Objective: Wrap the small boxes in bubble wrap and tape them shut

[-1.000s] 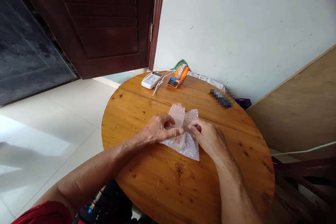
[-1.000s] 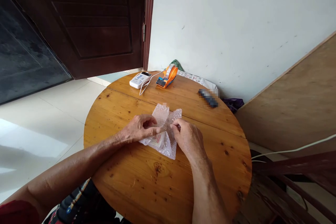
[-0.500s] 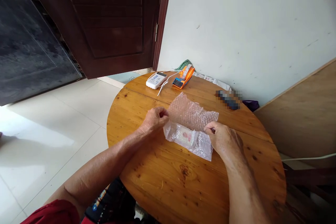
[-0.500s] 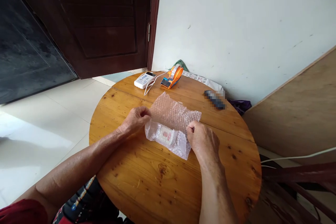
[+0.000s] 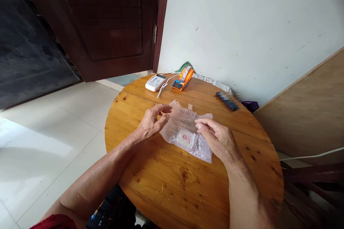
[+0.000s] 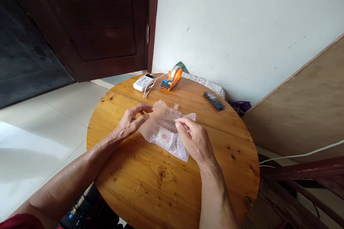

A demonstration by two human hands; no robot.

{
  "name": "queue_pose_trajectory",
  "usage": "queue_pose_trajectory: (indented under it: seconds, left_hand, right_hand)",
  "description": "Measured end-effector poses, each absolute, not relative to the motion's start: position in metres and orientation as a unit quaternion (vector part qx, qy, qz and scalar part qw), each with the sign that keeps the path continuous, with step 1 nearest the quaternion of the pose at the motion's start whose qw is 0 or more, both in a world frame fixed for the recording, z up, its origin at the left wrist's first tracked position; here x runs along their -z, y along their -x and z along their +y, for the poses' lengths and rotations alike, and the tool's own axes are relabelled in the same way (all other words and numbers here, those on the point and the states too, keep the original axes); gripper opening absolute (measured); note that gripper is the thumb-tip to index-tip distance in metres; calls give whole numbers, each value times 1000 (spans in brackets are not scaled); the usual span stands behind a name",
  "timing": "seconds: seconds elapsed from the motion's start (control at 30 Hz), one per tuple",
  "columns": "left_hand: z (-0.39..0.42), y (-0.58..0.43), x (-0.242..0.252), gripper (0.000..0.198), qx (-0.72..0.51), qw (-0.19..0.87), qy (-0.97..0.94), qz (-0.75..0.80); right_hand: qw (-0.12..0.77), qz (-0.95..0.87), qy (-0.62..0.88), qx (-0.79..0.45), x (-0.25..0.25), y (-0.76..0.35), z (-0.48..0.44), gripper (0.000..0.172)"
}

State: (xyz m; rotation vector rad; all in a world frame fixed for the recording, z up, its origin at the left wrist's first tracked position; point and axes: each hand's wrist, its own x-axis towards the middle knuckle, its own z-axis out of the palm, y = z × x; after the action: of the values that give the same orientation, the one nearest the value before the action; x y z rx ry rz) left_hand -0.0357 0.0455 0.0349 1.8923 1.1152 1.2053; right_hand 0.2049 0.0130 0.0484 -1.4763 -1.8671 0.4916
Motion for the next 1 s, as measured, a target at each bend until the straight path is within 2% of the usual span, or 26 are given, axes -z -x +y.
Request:
queue_pose_trajectory:
  seconds: [0.13,0.23,0.3,0.4,0.43,0.5,0.57,0.63,0.7,0.8,0.9,1.0]
  left_hand:
    - [39,36,-41,47,-333,359,-764,420]
    - [38,40,-45,52,-328,400,-755,402]
    - [40,46,-48,58,-326,497,-726,345]
    - [43,53,-51,70,-211,654,-682,250]
    - [43,54,-51,67,-171,675,-676,241]
    - [43,51,-49,50,-149,658,-686,272]
    - [41,44,-45,31,-188,584,-716,332]
    - [40,37,-40,30,-241,485,-753,375]
    - [38,33,-36,51,-271,410,-784,379]
    - [36,31,-31,93,-245,385,-820,346]
    - [35,27,-24,114,-194,366,-849,329]
    - [36,21,-15,121,-172,311,-877,323]
  right_hand:
    - [333,-712,542,-297,-61,-208,8,31]
    - [295,-706,466,-443,-72,-209,-1,34]
    - [225,-686,411,-557,-76,-208,-7,34]
    - [125,-658,393,-630,-76,-203,-10,34]
    - [126,-657,406,-623,-76,-203,-10,33]
    - [187,-668,445,-566,-73,-203,-6,31]
    - [276,-683,482,-473,-70,-205,-1,26]
    - [321,-699,505,-391,-66,-207,3,25]
    - [303,-724,512,-350,-60,-205,5,39]
    - [219,-766,514,-316,-53,-192,3,53]
    - [171,-793,529,-251,-48,-178,1,42]
    - [166,-794,543,-217,-50,-182,2,29]
